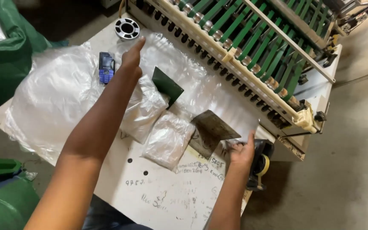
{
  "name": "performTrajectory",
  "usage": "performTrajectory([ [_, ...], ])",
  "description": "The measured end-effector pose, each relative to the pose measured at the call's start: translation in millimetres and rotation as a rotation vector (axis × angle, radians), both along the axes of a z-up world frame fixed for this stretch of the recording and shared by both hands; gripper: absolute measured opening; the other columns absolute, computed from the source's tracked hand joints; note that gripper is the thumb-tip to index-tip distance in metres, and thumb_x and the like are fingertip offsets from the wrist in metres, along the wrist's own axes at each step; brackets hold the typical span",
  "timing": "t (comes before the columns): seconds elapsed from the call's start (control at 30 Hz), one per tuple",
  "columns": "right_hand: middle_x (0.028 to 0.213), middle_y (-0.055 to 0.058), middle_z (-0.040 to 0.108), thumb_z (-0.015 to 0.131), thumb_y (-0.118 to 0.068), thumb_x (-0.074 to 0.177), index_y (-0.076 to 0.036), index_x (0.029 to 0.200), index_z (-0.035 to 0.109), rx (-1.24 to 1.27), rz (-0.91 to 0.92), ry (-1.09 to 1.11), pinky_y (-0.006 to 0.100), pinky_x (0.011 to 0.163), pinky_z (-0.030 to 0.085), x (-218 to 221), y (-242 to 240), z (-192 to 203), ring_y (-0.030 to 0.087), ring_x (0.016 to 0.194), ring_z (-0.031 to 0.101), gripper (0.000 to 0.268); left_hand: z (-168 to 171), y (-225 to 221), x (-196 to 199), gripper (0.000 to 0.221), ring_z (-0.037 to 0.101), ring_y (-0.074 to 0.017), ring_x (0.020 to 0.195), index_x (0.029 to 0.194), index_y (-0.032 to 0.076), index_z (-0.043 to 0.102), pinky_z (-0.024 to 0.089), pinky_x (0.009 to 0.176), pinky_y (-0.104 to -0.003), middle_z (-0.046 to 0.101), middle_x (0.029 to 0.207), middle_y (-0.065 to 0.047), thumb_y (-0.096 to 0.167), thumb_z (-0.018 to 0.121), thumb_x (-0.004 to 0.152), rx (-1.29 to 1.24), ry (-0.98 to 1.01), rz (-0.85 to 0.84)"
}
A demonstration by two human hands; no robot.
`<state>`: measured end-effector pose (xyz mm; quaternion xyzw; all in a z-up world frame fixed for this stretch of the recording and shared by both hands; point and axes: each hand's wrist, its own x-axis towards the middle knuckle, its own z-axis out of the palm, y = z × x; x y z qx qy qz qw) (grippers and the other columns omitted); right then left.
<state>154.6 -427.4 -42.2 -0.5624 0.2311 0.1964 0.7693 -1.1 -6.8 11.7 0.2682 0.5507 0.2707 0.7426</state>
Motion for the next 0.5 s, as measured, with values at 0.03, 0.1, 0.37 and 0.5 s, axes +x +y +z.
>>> performTrajectory([
  [0.03,0.126,0.009,0.062,0.074,-0.057,0.080,-0.017,0.141,0.057,0.000,0.000,0.005,0.030,0.056,0.046,11,17,5,0.024,0.090,0.062,0.075,-3,10,13,0.109,0.040,-0.0354,0.149,0.159,0.007,0.034,0.035,0.120,-0.051,0.042,0.163,-0.014,0.052,0.083,0.073,0.000,0.005,0.000],
  [0.1,0.093,0.013,0.076,0.086,-0.048,0.076,-0.012,0.137,0.061,-0.238,0.056,0.247,0.040,0.072,0.062,22,35,14,0.030,0.077,0.074,0.075,-22,13,30,0.111,0.049,-0.0360,0.142,0.149,-0.002,0.044,0.040,0.119,-0.045,0.054,0.153,-0.016,0.056,0.091,0.066,0.027,0.156,-0.052],
  [0.37,0.102,0.011,0.073,0.092,-0.014,0.068,-0.008,0.108,0.070,0.000,-0.250,-0.194,0.037,0.069,0.057,18,1,6,0.022,0.094,0.075,0.046,-91,28,63,0.069,0.067,-0.0391,0.120,0.121,-0.002,0.065,0.054,0.101,-0.050,0.072,0.117,-0.020,0.036,0.094,0.071,0.515,0.440,-0.058],
  [0.5,0.095,0.009,0.073,0.095,-0.015,0.067,-0.008,0.097,0.072,-0.063,-0.496,-0.421,0.035,0.070,0.055,-41,-17,88,0.018,0.091,0.076,0.038,-40,19,35,0.039,0.077,-0.0299,0.095,0.119,0.008,0.064,0.042,0.108,-0.058,0.076,0.104,-0.010,0.014,0.081,0.085,0.843,-0.091,0.454],
])
